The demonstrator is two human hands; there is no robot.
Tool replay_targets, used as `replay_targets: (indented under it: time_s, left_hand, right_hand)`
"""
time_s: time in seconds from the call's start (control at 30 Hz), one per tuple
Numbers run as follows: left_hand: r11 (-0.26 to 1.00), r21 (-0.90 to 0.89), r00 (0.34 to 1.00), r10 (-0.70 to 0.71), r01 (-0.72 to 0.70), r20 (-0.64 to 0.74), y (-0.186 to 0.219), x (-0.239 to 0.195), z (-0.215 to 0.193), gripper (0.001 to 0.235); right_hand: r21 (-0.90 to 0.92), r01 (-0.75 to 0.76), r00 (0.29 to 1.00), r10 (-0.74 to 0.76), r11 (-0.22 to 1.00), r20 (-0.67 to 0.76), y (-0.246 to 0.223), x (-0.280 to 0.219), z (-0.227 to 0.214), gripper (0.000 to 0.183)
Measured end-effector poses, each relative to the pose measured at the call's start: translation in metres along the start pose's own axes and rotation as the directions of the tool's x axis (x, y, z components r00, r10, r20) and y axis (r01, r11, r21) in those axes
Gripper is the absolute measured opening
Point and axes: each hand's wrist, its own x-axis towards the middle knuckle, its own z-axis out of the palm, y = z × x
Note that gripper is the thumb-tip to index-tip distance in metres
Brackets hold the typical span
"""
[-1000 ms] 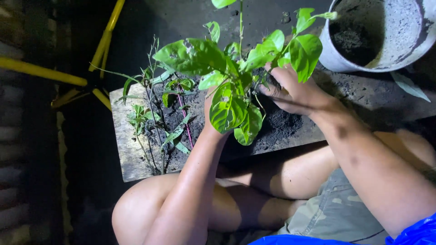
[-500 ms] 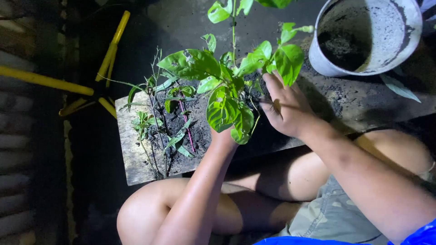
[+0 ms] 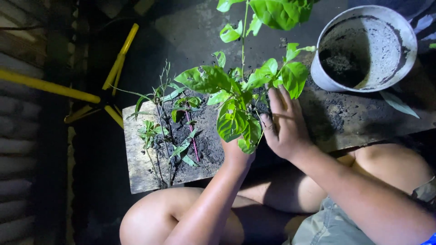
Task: Adjusting and firming soil around the base of a small plant using hands and a small stick.
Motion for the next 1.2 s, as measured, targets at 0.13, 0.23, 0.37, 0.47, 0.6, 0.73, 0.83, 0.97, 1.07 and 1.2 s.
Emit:
replay_targets:
  time_s: [0.13,0.23,0.37,0.47,0.6,0.73,0.83,0.97,1.07,1.2]
  left_hand:
    - [1.0,0.004,1.0,-0.014,0.014,0.003,-0.008,0.004,-0.009,0.043]
    - [1.0,0.007,1.0,-0.026,0.026,0.001,-0.015,0.013,-0.014,0.042]
    - [0.998,0.002,0.998,-0.059,0.059,-0.011,-0.022,0.022,-0.018,0.042]
    - [0.998,-0.005,0.998,-0.069,0.069,-0.012,-0.022,0.023,-0.016,0.042]
    - [0.996,-0.01,0.996,-0.088,0.088,-0.019,-0.019,0.021,-0.014,0.041]
    - [0.995,-0.017,0.995,-0.098,0.097,-0.024,-0.017,0.021,-0.013,0.041]
    - [0.995,-0.023,0.995,-0.098,0.097,-0.027,-0.015,0.022,-0.013,0.041]
    - [0.991,-0.028,0.991,-0.134,0.133,-0.025,-0.011,0.013,-0.014,0.041]
    - [0.992,-0.035,0.992,-0.121,0.12,-0.039,-0.01,0.021,-0.017,0.041]
    - [0.989,-0.041,0.989,-0.142,0.141,-0.035,-0.01,0.018,-0.019,0.04]
  right_hand:
    - [-0.008,0.085,0.995,-0.085,0.996,0.053,0.024,0.006,-0.008,0.072]
    - [-0.072,0.084,0.954,-0.06,0.994,0.293,0.005,0.012,-0.031,0.137]
    - [-0.161,0.096,0.936,-0.034,0.982,0.349,0.003,0.01,-0.023,0.144]
    - [-0.241,0.084,0.952,-0.006,0.967,0.305,-0.005,0.01,-0.016,0.13]
    - [-0.286,0.061,0.97,0.01,0.956,0.241,-0.009,0.011,-0.008,0.12]
    - [-0.266,0.064,0.977,-0.006,0.962,0.214,-0.015,0.015,-0.011,0.123]
    - [-0.275,0.122,0.978,-0.067,0.954,0.2,-0.008,0.016,-0.01,0.125]
    - [-0.242,0.14,0.976,-0.092,0.96,0.196,-0.017,0.012,-0.013,0.11]
    - [-0.231,0.163,0.979,-0.127,0.959,0.161,-0.015,0.018,-0.014,0.113]
    - [-0.205,0.195,0.977,-0.171,0.959,0.129,-0.017,0.016,-0.019,0.117]
